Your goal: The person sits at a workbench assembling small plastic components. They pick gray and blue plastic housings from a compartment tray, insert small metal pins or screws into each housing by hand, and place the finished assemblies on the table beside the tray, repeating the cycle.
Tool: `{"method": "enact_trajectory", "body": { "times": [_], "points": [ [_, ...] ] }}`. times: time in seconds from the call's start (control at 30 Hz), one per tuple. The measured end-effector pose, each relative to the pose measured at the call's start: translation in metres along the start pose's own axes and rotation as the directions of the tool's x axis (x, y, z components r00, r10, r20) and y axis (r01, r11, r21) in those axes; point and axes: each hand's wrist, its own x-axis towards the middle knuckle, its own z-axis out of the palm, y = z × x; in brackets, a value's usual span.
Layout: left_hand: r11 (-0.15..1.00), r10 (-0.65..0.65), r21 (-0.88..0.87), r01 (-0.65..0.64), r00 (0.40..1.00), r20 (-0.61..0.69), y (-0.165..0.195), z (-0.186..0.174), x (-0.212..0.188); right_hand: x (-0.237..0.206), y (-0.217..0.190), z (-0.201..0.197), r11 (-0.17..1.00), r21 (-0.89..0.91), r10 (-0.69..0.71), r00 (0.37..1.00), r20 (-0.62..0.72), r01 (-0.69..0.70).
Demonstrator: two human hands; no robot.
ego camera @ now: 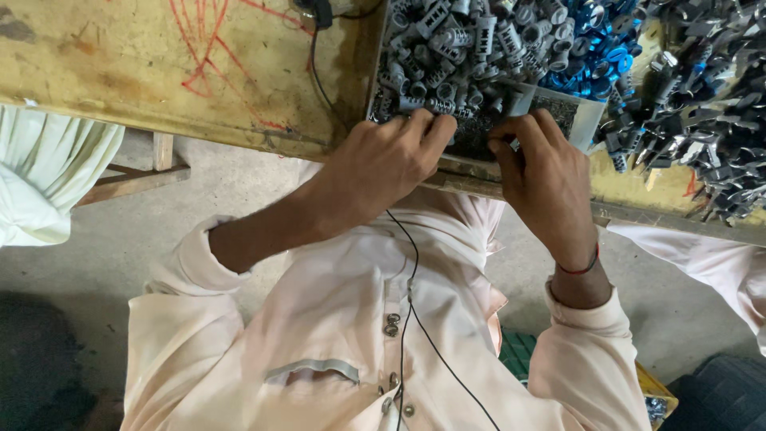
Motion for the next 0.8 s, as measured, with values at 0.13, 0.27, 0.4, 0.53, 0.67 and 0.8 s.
{"method": "enact_trajectory", "body": {
  "times": [0.13,0.27,0.4,0.53,0.67,0.8],
  "points": [
    [0.991,-0.018,-0.136,0.018,1.000,0.004,0.003,0.007,-0.003,0.000,0.000,0.001,0.999,0.047,0.024,1.000,-0.003,-0.024],
    [0.963,-0.062,-0.264,0.053,0.998,-0.025,0.004,0.014,-0.007,0.000,0.000,0.001,0.999,0.039,0.021,1.000,-0.003,-0.020],
    [0.920,-0.144,-0.369,0.132,0.990,-0.005,0.005,0.017,-0.009,-0.001,0.001,0.002,0.999,0.031,0.034,0.999,0.006,-0.034],
    [0.896,-0.174,-0.417,0.156,0.985,-0.005,0.004,0.017,-0.012,0.000,0.002,0.003,1.000,0.013,0.020,1.000,-0.006,-0.020],
    [0.889,-0.163,-0.450,0.088,0.978,-0.131,0.006,0.015,-0.018,-0.002,0.005,0.004,0.994,0.103,0.026,0.999,-0.028,-0.023],
    [0.706,-0.317,-0.705,0.067,0.920,-0.230,0.021,0.021,-0.014,-0.010,0.006,0.004,0.620,0.763,0.138,0.983,0.124,-0.183]
  ]
}}
